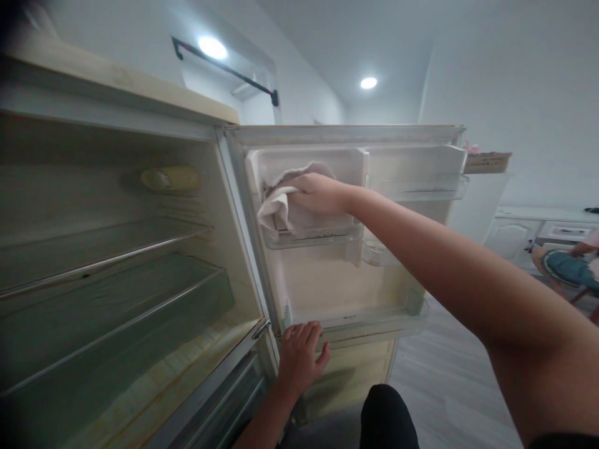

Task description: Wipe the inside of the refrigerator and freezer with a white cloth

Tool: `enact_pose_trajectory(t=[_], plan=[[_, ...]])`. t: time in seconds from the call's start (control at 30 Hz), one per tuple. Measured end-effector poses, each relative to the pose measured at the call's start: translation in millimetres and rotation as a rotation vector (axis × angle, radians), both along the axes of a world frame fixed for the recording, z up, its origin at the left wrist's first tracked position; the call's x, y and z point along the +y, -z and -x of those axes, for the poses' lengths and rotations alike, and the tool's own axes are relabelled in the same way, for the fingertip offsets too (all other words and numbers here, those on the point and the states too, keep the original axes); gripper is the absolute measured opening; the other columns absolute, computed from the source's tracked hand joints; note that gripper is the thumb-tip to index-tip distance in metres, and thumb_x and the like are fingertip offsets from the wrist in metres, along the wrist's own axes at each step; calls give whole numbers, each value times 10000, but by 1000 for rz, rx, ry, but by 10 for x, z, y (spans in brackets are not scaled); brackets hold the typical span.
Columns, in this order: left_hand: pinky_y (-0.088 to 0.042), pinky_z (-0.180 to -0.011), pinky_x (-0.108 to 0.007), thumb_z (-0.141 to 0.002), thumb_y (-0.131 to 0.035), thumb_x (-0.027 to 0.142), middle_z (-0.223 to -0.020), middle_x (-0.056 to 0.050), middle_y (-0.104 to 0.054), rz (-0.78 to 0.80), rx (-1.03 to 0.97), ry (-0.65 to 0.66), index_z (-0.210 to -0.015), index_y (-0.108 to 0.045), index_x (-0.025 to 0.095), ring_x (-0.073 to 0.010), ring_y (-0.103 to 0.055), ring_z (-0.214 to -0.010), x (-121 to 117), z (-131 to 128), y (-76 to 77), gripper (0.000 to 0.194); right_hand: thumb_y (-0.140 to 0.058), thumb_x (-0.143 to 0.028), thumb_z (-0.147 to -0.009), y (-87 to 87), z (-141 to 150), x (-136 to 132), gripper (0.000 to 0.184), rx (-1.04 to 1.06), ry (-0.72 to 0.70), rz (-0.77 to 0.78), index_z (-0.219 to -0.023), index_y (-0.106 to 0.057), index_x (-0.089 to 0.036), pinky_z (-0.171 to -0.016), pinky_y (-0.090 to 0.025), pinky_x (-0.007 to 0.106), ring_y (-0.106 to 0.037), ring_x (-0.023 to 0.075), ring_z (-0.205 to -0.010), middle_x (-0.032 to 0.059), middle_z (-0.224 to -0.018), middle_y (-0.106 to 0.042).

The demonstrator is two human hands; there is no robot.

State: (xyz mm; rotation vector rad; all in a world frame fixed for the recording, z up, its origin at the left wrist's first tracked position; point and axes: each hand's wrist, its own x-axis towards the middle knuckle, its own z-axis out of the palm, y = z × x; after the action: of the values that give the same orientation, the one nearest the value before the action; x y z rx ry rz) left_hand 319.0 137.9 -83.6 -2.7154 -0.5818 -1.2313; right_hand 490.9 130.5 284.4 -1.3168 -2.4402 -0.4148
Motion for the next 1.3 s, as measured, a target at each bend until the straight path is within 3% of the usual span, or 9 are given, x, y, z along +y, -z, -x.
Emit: enact_pose_trajectory(t=[0.17, 0.37, 0.57, 0.73, 0.87, 0.97, 1.03, 1.17, 1.3], plan=[[-405, -928, -398, -848, -709, 293, -1066, -5, -710, 8, 8, 9, -1089, -581, 228, -205, -625, -954, -19, 3, -19, 281, -528, -335, -962, 102, 110, -103, 426, 169, -2, 451, -1347, -666, -215, -1086, -472, 331, -616, 213, -1213, 32, -1250, -725], [-401, -941, -399, -858, -703, 289, -1080, -11, -709, 4, 8, 12, -1097, -584, 226, -208, -621, -972, -22, 3, -27, 274, -549, -488, -918, 166, -85, -230, 431, 222, 199, 543, -1153, -770, -203, -971, -532, 353, -663, 253, -1054, 28, -1032, -761], [-402, -929, -402, -862, -704, 291, -1083, 0, -706, 4, 10, 9, -1098, -579, 233, -210, -614, -964, -4, 13, -11, 273, -587, -508, -887, 190, -240, -437, 371, 246, 270, 456, -1010, -780, -216, -936, -537, 375, -667, 276, -998, 53, -981, -770], [-403, -933, -409, -869, -693, 293, -1092, -17, -705, -12, 37, 14, -1117, -577, 228, -214, -617, -971, 7, 23, -13, 281, -505, -436, -928, 174, -277, -523, 348, 143, 416, 395, -853, -717, -171, -704, -504, 305, -633, 210, -759, 67, -844, -735], [-401, -921, -407, -868, -692, 291, -1087, -10, -703, 2, 38, 14, -1107, -576, 227, -210, -613, -964, -1, 19, -29, 273, -411, -390, -966, 257, -255, -633, 374, 148, 406, 97, -817, -659, -153, -661, -456, 285, -569, 165, -663, 50, -729, -659], [-397, -927, -404, -858, -699, 286, -1088, -6, -703, -1, 16, 13, -1107, -578, 229, -206, -612, -973, -13, 10, -39, 283, -357, -335, -990, 448, -128, -748, 374, 265, 207, -328, -1095, -666, -152, -819, -509, 331, -661, 207, -885, 86, -973, -720], [-394, -937, -400, -846, -707, 277, -1087, -2, -703, -2, 5, 14, -1105, -579, 232, -201, -612, -974, -20, 4, -43, 292, -401, -313, -975, 633, 30, -780, 381, 204, 111, -476, -1255, -620, -177, -989, -498, 413, -632, 261, -1171, 125, -1276, -676], [-399, -934, -401, -842, -712, 284, -1073, -3, -703, 13, 14, 4, -1084, -577, 229, -202, -609, -959, -33, 1, -47, 282, -623, -426, -876, 1017, 406, -644, 494, -216, 132, -389, -1314, -619, -199, -1219, -268, 617, -440, 397, -1408, 143, -1479, -545], [-400, -934, -414, -849, -705, 295, -1058, -14, -700, 30, 30, -8, -1089, -567, 225, -218, -616, -974, -41, 16, -49, 286, -709, -477, -822, 1180, 655, -397, 687, -285, 227, -341, -1468, -538, -318, -1223, -181, 696, -375, 442, -1440, 97, -1440, -571]])
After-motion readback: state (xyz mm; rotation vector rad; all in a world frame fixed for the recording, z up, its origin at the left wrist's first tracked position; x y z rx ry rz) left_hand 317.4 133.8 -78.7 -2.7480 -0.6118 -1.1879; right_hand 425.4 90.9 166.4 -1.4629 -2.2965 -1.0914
